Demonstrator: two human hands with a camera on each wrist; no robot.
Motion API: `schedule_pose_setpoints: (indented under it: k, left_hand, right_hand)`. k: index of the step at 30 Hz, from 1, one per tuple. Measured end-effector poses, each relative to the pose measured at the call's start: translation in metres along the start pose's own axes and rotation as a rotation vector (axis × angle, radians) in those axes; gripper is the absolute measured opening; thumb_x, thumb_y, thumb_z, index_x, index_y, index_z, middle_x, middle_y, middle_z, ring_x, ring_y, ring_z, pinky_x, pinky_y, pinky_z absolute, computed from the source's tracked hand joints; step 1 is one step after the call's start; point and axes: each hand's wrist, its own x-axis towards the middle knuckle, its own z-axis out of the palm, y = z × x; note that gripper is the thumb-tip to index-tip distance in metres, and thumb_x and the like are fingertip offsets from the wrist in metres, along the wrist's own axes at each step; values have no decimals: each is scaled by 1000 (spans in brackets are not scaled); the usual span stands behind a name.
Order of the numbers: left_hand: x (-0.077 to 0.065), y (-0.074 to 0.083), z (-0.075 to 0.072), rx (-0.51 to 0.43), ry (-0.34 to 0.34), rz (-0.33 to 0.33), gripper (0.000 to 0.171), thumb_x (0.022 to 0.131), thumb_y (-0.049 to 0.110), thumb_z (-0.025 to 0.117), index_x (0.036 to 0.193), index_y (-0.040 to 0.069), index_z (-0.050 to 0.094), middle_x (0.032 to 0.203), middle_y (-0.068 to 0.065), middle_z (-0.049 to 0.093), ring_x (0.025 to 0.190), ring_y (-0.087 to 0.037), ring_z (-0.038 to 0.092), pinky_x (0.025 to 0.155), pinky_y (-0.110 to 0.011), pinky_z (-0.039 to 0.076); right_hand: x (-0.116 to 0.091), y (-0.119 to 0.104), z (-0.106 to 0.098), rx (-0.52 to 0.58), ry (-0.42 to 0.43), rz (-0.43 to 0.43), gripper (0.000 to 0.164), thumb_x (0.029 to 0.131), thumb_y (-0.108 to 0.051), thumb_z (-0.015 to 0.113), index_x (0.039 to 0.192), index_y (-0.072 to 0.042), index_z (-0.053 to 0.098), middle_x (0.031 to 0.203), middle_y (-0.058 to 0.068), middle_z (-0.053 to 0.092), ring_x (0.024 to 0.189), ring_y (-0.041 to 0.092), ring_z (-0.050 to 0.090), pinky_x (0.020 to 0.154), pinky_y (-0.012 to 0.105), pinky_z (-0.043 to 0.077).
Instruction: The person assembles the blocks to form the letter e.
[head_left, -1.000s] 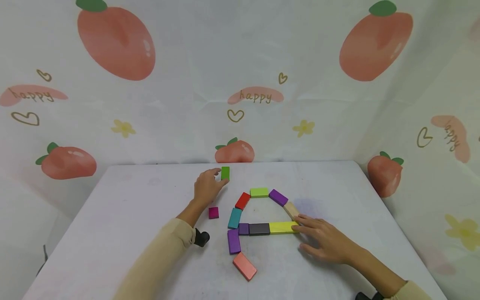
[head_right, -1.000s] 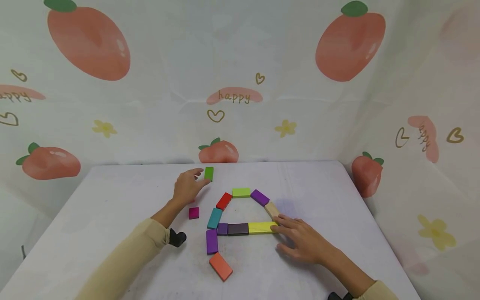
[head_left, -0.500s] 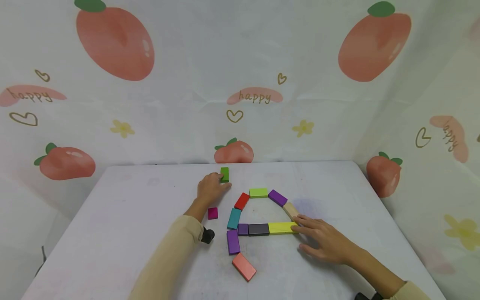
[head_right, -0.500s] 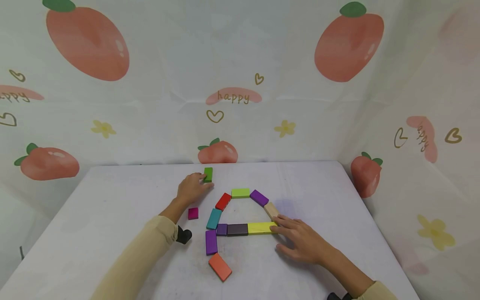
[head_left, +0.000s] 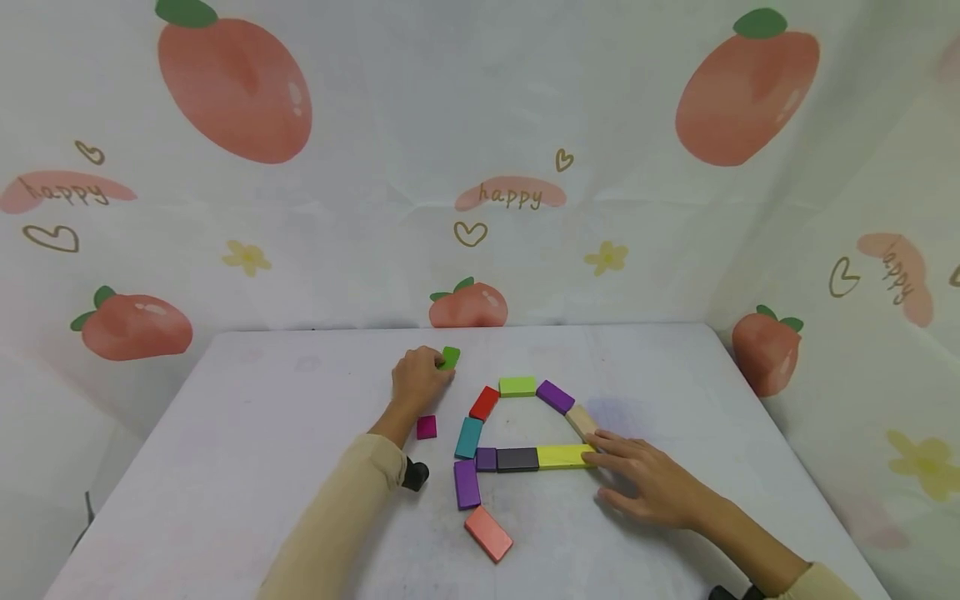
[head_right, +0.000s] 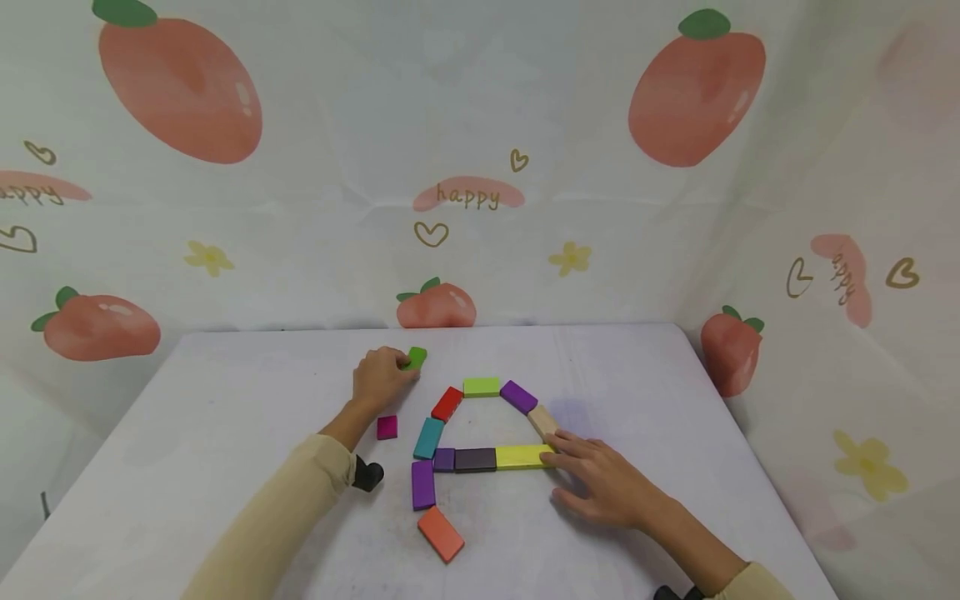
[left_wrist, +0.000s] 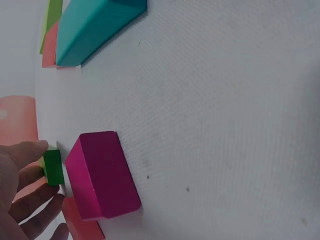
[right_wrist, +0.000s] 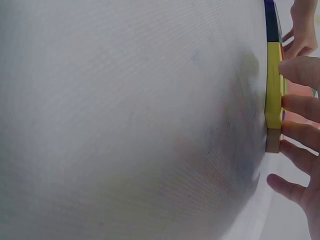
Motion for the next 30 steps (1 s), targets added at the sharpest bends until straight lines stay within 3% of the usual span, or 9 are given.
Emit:
schedule_pose_setpoints:
  k: [5,13,20,24,25,30]
  left_hand:
    - [-3,-3,-3,-46,-47,23,33,90,15,70,120,0,71,110,-16,72,96,-31,64,85,-45,54]
    - [-22,-4,-15,-92,-38,213,43,86,12,76,127,4,67,105,-15,74,98,-31,67,88,-48,53]
    - [-54,3,-24,-165,-75,419,50,82,12,82,129,5,65,100,-10,76,87,-23,71,83,-47,54]
    - [-77,13,-25,-193,-132,508,52,82,14,83,130,6,64,100,-7,76,88,-17,72,83,-42,57]
    - [-83,15,-25,-196,-148,527,53,81,15,83,130,6,64,100,-6,76,93,-17,72,89,-42,55]
    - [-112,29,-20,-224,-272,588,54,83,16,82,132,7,63,101,-1,76,94,-12,70,85,-34,57]
  right_hand:
    - [1,0,-1,5,-16,12,46,87,-31,76,128,-12,67,142,10,56,130,32,54,93,56,51]
    - [1,0,-1,11,-31,26,46,87,-31,76,128,-13,68,143,10,56,131,31,53,94,57,50]
    - [1,0,-1,8,-19,6,46,86,-31,76,127,-13,68,142,10,57,130,32,54,93,56,50]
    - [1,1,-1,6,-12,3,46,85,-30,77,127,-13,68,142,10,57,130,32,53,93,56,51]
    - [0,1,-1,5,-11,2,46,85,-30,77,127,-13,68,142,10,57,130,32,53,93,56,51]
    - [0,1,0,2,-6,0,47,85,-31,78,128,-14,68,142,9,57,130,31,53,93,55,51]
